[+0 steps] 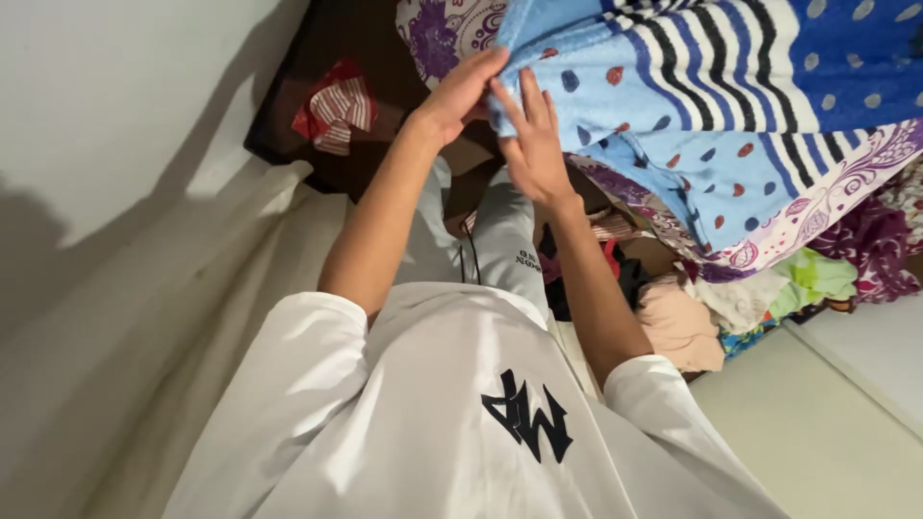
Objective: Fold a blue and white patterned blanket on top of a bed.
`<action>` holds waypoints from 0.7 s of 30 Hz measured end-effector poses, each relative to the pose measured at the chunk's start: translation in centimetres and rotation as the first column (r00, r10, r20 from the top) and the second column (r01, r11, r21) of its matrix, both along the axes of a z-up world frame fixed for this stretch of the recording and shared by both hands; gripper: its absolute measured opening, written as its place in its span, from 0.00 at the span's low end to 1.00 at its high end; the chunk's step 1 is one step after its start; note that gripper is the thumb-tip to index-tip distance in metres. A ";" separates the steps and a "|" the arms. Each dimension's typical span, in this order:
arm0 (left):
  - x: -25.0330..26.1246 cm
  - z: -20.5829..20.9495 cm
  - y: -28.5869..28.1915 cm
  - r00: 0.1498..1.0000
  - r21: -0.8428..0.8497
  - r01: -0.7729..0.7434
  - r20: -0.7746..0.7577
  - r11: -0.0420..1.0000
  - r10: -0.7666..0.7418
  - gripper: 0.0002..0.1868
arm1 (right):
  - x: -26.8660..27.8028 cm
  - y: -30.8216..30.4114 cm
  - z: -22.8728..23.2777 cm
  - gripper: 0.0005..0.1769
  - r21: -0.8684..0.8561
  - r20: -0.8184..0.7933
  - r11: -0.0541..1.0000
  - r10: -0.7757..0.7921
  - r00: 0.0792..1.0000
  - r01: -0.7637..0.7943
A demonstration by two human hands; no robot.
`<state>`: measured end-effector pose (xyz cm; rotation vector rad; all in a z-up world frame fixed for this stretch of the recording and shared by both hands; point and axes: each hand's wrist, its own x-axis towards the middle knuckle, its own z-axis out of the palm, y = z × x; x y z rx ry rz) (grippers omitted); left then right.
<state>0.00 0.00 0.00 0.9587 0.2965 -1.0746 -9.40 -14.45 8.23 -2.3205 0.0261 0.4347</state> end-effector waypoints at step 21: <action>0.0 5.4 -11.0 0.691 0.026 0.250 0.695 0.968 -0.197 0.26 | 6.6 -18.3 3.6 0.50 0.033 0.464 0.987 -0.152 0.873 0.155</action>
